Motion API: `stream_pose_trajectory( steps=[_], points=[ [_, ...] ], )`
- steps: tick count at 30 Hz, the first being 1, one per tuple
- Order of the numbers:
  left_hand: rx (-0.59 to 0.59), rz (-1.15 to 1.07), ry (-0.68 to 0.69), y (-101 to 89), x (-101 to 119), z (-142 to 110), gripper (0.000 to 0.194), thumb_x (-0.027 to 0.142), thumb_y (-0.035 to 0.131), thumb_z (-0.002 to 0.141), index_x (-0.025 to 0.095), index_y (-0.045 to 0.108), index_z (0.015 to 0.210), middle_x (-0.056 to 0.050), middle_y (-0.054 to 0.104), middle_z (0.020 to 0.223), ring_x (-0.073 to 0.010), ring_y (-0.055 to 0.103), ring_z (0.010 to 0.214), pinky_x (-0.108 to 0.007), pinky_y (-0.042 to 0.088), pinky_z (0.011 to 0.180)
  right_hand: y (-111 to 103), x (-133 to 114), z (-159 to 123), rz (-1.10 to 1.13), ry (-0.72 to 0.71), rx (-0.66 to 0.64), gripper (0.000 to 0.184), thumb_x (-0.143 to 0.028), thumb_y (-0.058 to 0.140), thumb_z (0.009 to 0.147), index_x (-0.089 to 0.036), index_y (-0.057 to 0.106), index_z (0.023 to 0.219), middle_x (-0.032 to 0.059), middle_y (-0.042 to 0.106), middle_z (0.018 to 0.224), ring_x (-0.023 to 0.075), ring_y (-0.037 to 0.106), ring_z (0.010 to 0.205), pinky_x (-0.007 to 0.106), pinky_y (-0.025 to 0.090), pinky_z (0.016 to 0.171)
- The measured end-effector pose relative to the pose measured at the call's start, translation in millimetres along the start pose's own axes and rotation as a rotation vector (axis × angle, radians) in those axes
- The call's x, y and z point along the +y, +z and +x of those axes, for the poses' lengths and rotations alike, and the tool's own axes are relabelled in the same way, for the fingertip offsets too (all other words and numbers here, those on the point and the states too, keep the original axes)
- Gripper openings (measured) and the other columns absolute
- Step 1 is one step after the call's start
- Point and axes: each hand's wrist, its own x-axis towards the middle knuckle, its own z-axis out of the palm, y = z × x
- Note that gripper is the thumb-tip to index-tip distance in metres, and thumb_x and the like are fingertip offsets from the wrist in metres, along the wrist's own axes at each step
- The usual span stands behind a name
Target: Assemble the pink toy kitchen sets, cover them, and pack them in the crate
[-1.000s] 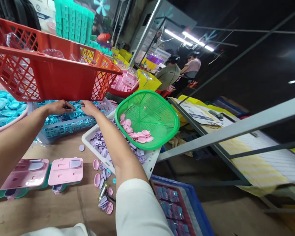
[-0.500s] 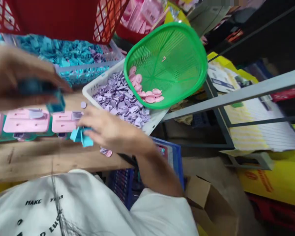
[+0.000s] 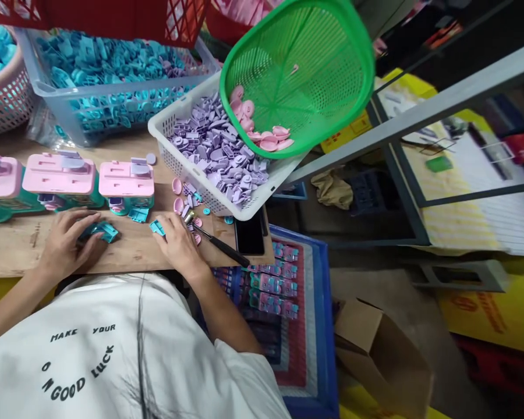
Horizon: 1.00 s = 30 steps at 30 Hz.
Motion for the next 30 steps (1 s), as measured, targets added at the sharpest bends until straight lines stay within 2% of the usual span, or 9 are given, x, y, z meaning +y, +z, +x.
stream_pose_trajectory(
  steps=[4,7,10,13,16,19,22,25,30],
  points=[
    [0.041,-0.007,0.035,-8.2,6,3,0.054,0.023,0.059,0.095,0.04,0.047,0.145,-0.009,0.063,0.125,-0.0304,0.062,0.115,-0.054,0.055,0.098,7,-2,-2,-0.049,-0.024,-0.031,0.029,-0.015,0.064,0.091,-0.024,0.068,0.119,0.0123,0.067,0.116,0.0303,0.061,0.119,0.048,0.051,0.107],
    [-0.009,-0.162,0.061,-18.1,20,20,0.05,0.024,0.06,0.095,0.035,0.053,0.142,-0.012,0.063,0.127,-0.0271,0.064,0.115,-0.045,0.058,0.094,-2,-14,3,0.193,-0.014,-0.017,0.023,-0.024,0.059,0.097,-0.025,0.068,0.118,0.0093,0.071,0.113,0.0242,0.068,0.103,0.039,0.058,0.092],
    [-0.098,-0.34,0.049,-33.5,34,54,0.041,0.032,0.058,0.097,0.028,0.06,0.138,-0.012,0.065,0.126,-0.0243,0.065,0.116,-0.036,0.058,0.093,-26,-37,24,0.38,-0.054,-0.024,0.022,-0.038,0.057,0.1,-0.026,0.069,0.114,0.005,0.074,0.107,0.0187,0.07,0.089,0.031,0.058,0.079],
    [-0.159,-0.387,-0.046,-50.4,34,99,0.04,0.043,0.056,0.096,0.02,0.068,0.126,-0.01,0.071,0.11,-0.0201,0.068,0.094,-0.031,0.056,0.082,-50,-57,69,0.271,-0.214,0.061,0.02,-0.037,0.057,0.101,-0.025,0.072,0.105,0.004,0.072,0.106,0.0194,0.066,0.101,0.032,0.053,0.094],
    [-0.204,-0.253,-0.175,-61.0,17,141,0.042,0.047,0.059,0.089,0.015,0.074,0.111,-0.009,0.072,0.097,-0.019,0.065,0.081,-0.031,0.052,0.075,-57,-61,124,0.119,-0.296,0.07,0.017,-0.03,0.059,0.1,-0.021,0.074,0.099,0.0049,0.069,0.109,0.0207,0.06,0.111,0.037,0.043,0.107],
    [-0.324,-0.084,-0.237,-63.0,-1,168,0.038,0.044,0.063,0.082,0.013,0.077,0.1,-0.01,0.072,0.095,-0.0216,0.065,0.082,-0.033,0.05,0.078,-49,-52,163,0.017,-0.248,-0.002,0.02,-0.031,0.062,0.099,-0.018,0.076,0.095,0.006,0.067,0.104,0.0213,0.059,0.106,0.038,0.041,0.106],
    [-0.435,0.029,-0.237,-62.0,-7,181,0.035,0.041,0.064,0.082,0.014,0.078,0.098,-0.01,0.071,0.094,-0.0232,0.065,0.082,-0.033,0.048,0.079,-38,-44,174,0.056,-0.239,-0.094,0.028,-0.033,0.057,0.102,-0.015,0.077,0.095,0.0045,0.068,0.092,0.0181,0.06,0.089,0.032,0.044,0.09],
    [-0.522,0.094,-0.26,-65.0,-2,189,0.035,0.042,0.064,0.084,0.012,0.077,0.097,-0.009,0.071,0.086,-0.0206,0.063,0.077,-0.03,0.046,0.076,-30,-40,171,0.192,-0.27,-0.135,0.034,-0.035,0.052,0.104,-0.013,0.076,0.096,0.0016,0.069,0.083,0.0149,0.059,0.079,0.026,0.041,0.075],
    [-0.619,0.138,-0.281,-72.0,-1,199,0.038,0.04,0.059,0.092,0.009,0.078,0.104,-0.004,0.069,0.076,-0.0137,0.055,0.069,-0.025,0.039,0.071,-27,-33,178,0.241,-0.249,-0.174,0.032,-0.034,0.053,0.102,-0.013,0.077,0.101,-0.0009,0.069,0.08,0.0133,0.056,0.074,0.024,0.037,0.069]
  ],
)
